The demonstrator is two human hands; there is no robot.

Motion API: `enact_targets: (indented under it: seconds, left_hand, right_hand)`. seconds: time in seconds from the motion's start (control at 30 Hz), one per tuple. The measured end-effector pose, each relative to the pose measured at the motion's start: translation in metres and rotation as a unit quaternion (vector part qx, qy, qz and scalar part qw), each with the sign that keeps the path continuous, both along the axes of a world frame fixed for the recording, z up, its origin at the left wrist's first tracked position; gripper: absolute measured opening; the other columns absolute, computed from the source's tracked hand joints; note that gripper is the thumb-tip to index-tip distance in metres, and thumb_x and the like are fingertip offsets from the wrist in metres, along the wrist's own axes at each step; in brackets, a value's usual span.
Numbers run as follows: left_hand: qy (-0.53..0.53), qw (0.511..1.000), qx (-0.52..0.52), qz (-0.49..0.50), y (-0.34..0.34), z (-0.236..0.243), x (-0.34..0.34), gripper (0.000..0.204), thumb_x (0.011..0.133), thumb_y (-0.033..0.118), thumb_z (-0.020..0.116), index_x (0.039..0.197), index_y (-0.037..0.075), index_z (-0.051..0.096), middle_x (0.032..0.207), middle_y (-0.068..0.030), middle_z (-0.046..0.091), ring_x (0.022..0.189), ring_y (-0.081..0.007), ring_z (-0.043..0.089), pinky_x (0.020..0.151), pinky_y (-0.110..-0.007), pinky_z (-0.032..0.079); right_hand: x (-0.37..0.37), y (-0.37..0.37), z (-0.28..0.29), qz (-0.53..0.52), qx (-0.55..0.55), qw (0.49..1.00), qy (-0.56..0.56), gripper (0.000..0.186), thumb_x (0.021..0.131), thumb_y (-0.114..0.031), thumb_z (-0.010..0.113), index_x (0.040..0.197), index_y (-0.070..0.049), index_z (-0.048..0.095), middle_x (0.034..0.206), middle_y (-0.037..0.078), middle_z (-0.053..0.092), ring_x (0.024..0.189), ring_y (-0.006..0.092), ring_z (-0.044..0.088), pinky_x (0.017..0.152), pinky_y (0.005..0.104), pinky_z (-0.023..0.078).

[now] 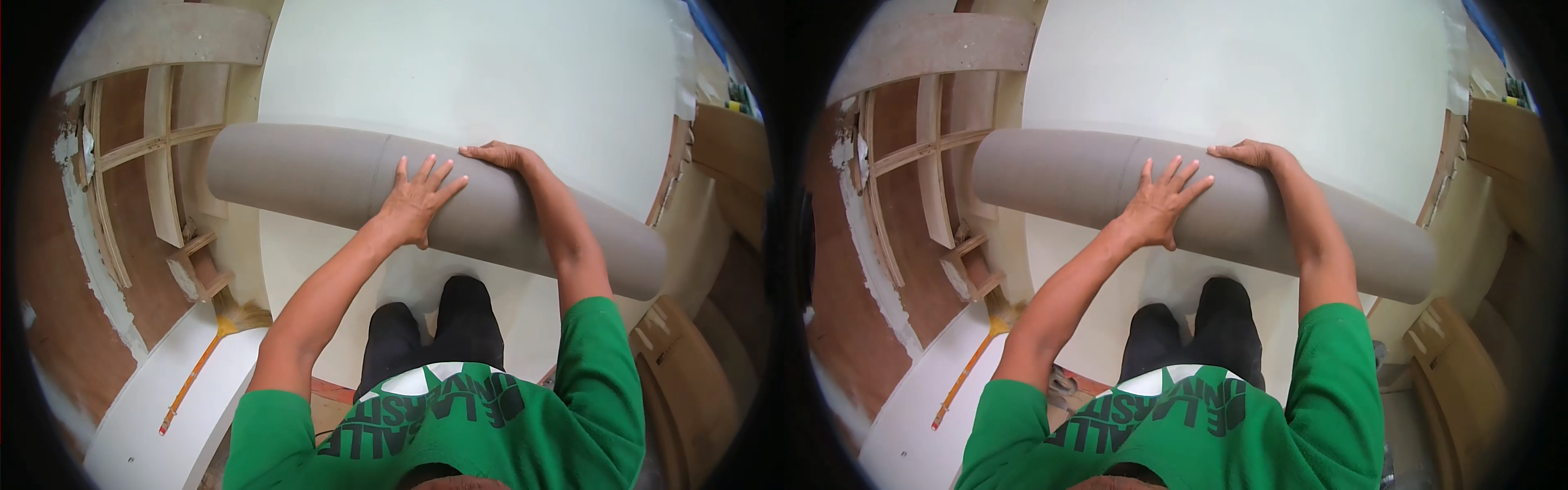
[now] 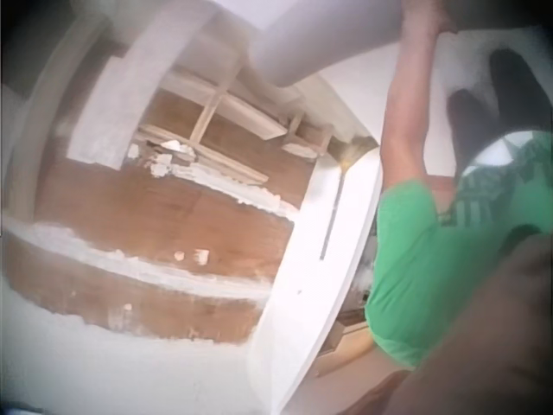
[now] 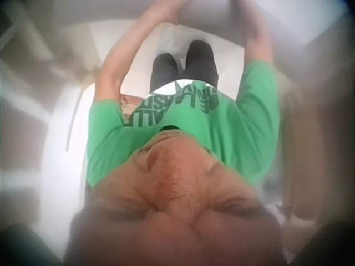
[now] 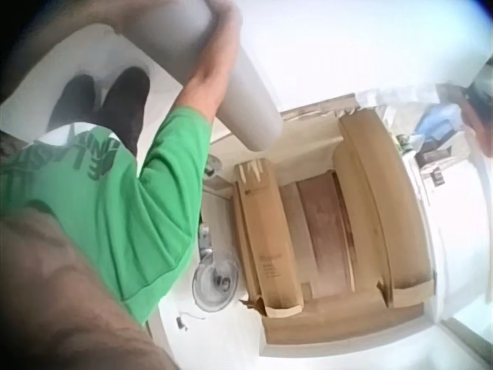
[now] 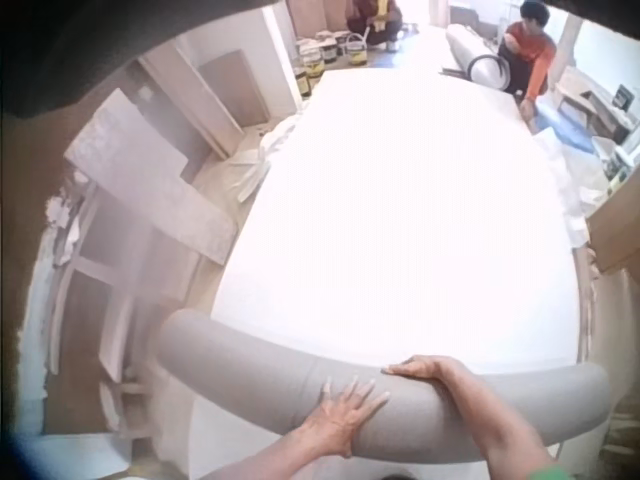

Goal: The person kneels on the floor and rolls a large sheet of gray material into a tight cylinder using both hands. The person repeatedly adjusts the roll to ensure it is compact and uniform.

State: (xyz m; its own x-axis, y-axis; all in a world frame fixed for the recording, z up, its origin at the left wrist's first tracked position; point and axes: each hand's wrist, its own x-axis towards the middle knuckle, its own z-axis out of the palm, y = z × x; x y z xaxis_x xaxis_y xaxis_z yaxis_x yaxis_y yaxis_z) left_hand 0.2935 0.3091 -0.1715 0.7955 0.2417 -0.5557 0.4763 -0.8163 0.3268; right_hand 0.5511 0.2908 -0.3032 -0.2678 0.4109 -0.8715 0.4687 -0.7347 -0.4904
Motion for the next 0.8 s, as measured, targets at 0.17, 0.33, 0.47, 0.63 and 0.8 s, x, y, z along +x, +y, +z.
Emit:
enact_targets:
  seconds: [0.17,0.33,0.47,0.63,0.8]
  left_hand:
    - [0.047,0.998,-0.042,-0.008,0.036,0.003,0.026,0.143,0.042,0.032,0.098,0.161,0.025,0.019,0.165,-0.0137,0.022,0.153,-0.0378,0.018,0.118,-0.07,0.016]
    - [0.087,0.99,-0.114,0.01,0.069,-0.007,0.047,0.149,0.035,0.031,0.099,0.161,0.023,0.019,0.165,-0.0135,0.022,0.153,-0.0351,0.018,0.121,-0.066,0.013]
    - [0.114,0.984,-0.136,0.013,0.09,-0.013,0.065,0.151,0.034,0.03,0.1,0.161,0.022,0.019,0.164,-0.0134,0.023,0.153,-0.0331,0.018,0.121,-0.064,0.014]
    - [0.116,0.98,-0.163,-0.002,0.102,-0.021,0.081,0.151,0.034,0.03,0.1,0.161,0.02,0.019,0.165,-0.014,0.024,0.154,-0.0318,0.018,0.12,-0.062,0.018]
    - [0.133,0.969,-0.207,0.02,0.131,-0.032,0.095,0.149,0.035,0.03,0.1,0.16,0.016,0.02,0.164,-0.015,0.025,0.153,-0.0323,0.021,0.12,-0.062,0.021]
  right_hand:
    - [0.009,0.019,-0.007,0.006,0.045,0.996,-0.083,0.093,0.078,-0.083,0.06,0.13,-0.006,0.068,0.128,0.024,0.066,0.118,0.0342,0.064,0.101,0.0448,0.05]
    - [-0.014,0.01,0.053,-0.047,0.16,0.962,-0.215,0.059,0.097,-0.056,0.052,0.111,-0.003,0.075,0.116,0.023,0.07,0.109,0.0382,0.067,0.097,0.0456,0.05]
    - [-0.069,-0.063,0.079,-0.008,0.422,0.805,-0.417,0.073,0.087,-0.059,0.063,0.142,-0.01,0.056,0.142,0.023,0.053,0.133,0.0433,0.048,0.109,0.0639,0.032]
    - [-0.073,-0.069,0.113,-0.01,0.422,0.814,-0.398,0.095,0.072,-0.069,0.073,0.146,-0.013,0.05,0.147,0.02,0.049,0.138,0.0457,0.039,0.111,0.0698,0.024]
    - [-0.053,-0.039,0.106,-0.004,0.401,0.836,-0.375,0.096,0.07,-0.069,0.074,0.145,-0.014,0.052,0.146,0.018,0.05,0.137,0.0449,0.041,0.11,0.0687,0.025]
